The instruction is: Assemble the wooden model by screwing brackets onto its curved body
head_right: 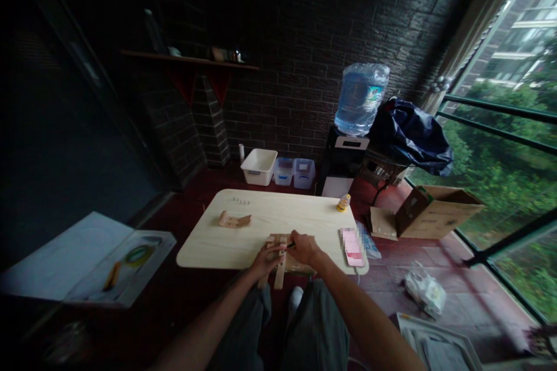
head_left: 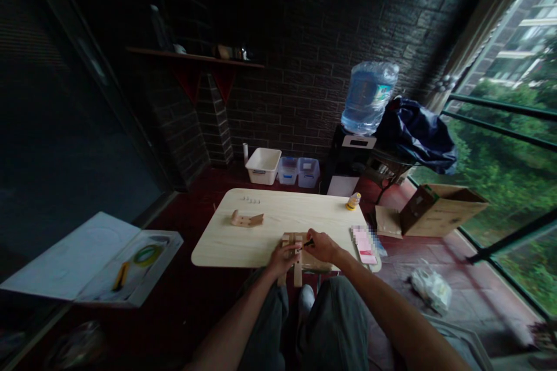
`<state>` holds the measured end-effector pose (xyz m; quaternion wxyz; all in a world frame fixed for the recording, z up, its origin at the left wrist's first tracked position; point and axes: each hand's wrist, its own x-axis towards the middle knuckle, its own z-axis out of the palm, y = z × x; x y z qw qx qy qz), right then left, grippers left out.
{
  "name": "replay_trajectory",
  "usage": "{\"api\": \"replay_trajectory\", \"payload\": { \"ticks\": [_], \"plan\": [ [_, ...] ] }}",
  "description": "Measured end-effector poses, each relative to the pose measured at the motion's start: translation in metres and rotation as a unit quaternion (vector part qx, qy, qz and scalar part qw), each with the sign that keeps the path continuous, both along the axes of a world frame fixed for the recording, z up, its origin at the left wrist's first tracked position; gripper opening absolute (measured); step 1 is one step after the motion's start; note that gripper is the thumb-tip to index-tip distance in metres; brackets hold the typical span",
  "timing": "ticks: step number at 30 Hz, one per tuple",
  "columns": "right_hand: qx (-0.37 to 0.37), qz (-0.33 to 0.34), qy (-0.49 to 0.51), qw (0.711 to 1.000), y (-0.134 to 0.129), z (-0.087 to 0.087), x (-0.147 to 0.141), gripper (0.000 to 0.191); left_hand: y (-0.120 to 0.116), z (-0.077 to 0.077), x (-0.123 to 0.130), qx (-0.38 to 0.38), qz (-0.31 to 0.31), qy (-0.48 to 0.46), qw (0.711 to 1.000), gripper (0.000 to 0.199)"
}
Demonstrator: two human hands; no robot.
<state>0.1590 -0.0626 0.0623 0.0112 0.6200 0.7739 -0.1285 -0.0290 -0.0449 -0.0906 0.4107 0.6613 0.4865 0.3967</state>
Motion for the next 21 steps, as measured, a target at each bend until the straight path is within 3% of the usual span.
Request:
{"api": "replay_trajectory", "payload": {
  "ticks": [5, 15, 21],
  "plan": [
    [-0.007, 0.068, -0.012, 0.998, -0.003, 0.008, -0.002, 0.028, 0.002, -0.003, -0.001, -0.036, 0.02, 0.057, 0.998, 0.034],
    [-0.026, -0.018, -0.06, 0.998, 0.009, -0.002, -0.009, 0.046, 0.003, -0.002, 0.001, -0.038, 0.004, 0.027, 0.999, 0.033],
    [-0.029, 0.033, -0.044, 0.998, 0.002, 0.011, -0.009, 0.039, 0.001, 0.003, 0.003, -0.052, 0.029, 0.031, 0.998, 0.033]
  ]
}}
